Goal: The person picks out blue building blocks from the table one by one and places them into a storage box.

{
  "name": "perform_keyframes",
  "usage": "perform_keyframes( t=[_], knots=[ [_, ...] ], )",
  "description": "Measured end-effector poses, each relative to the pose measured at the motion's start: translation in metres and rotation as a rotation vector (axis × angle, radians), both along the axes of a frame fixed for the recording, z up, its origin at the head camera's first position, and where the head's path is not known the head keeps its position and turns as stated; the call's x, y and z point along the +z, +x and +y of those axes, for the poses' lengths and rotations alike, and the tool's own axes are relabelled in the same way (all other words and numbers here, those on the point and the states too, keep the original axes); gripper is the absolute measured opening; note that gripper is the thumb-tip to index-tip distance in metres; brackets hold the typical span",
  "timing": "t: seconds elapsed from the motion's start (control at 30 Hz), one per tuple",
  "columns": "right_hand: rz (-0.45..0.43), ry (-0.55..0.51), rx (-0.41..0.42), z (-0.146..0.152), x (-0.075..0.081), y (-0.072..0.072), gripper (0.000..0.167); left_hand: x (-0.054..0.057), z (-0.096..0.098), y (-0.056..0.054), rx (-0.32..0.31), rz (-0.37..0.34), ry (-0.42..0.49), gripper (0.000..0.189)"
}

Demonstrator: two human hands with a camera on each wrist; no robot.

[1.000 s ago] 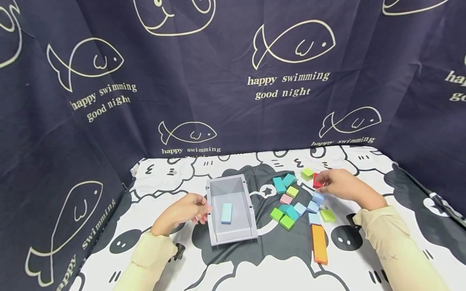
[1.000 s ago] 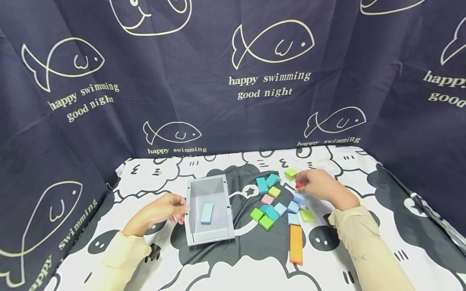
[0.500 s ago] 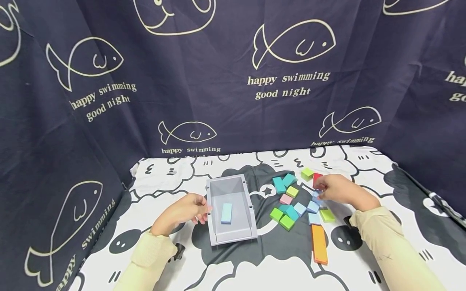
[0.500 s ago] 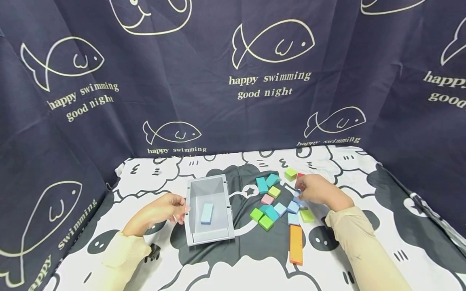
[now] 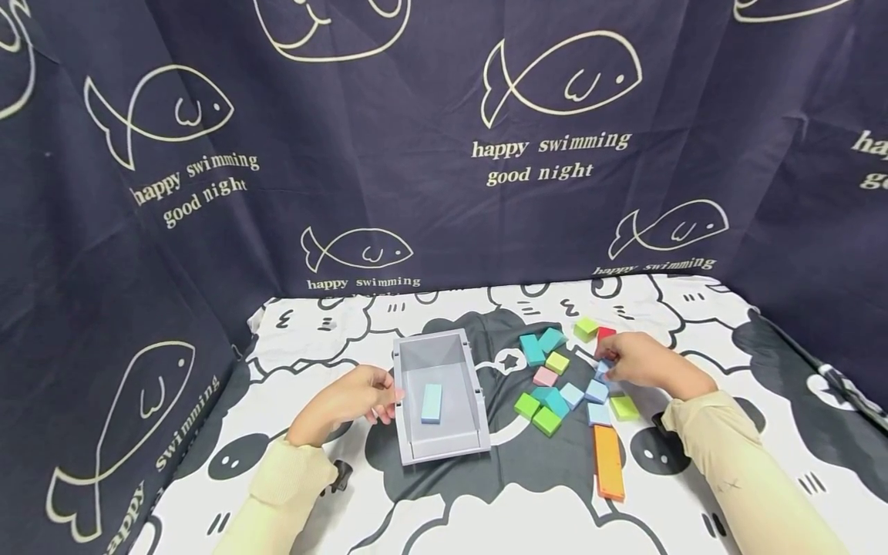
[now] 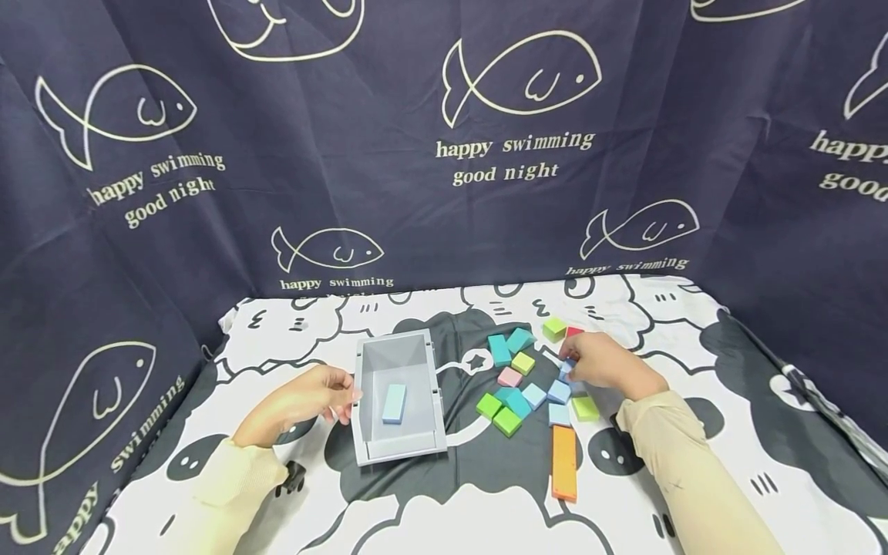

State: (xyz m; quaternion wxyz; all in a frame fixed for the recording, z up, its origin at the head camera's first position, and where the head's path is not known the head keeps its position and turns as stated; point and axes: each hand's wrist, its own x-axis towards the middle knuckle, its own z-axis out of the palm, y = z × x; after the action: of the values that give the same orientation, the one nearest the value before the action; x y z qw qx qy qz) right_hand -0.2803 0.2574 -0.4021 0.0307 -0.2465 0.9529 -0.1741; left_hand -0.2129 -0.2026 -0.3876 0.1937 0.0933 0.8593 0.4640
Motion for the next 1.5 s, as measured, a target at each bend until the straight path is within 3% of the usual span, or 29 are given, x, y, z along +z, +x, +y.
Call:
perform_keyframes(
  t=[1.5],
  knots=[
    [-0.008, -0.002, -0.006, 0.0008, -0.0001, -0.0001, 0.023, 0.0002, -0.0004, -0.0008, -0.025, 0.002, 0.008, 0.017]
  ],
)
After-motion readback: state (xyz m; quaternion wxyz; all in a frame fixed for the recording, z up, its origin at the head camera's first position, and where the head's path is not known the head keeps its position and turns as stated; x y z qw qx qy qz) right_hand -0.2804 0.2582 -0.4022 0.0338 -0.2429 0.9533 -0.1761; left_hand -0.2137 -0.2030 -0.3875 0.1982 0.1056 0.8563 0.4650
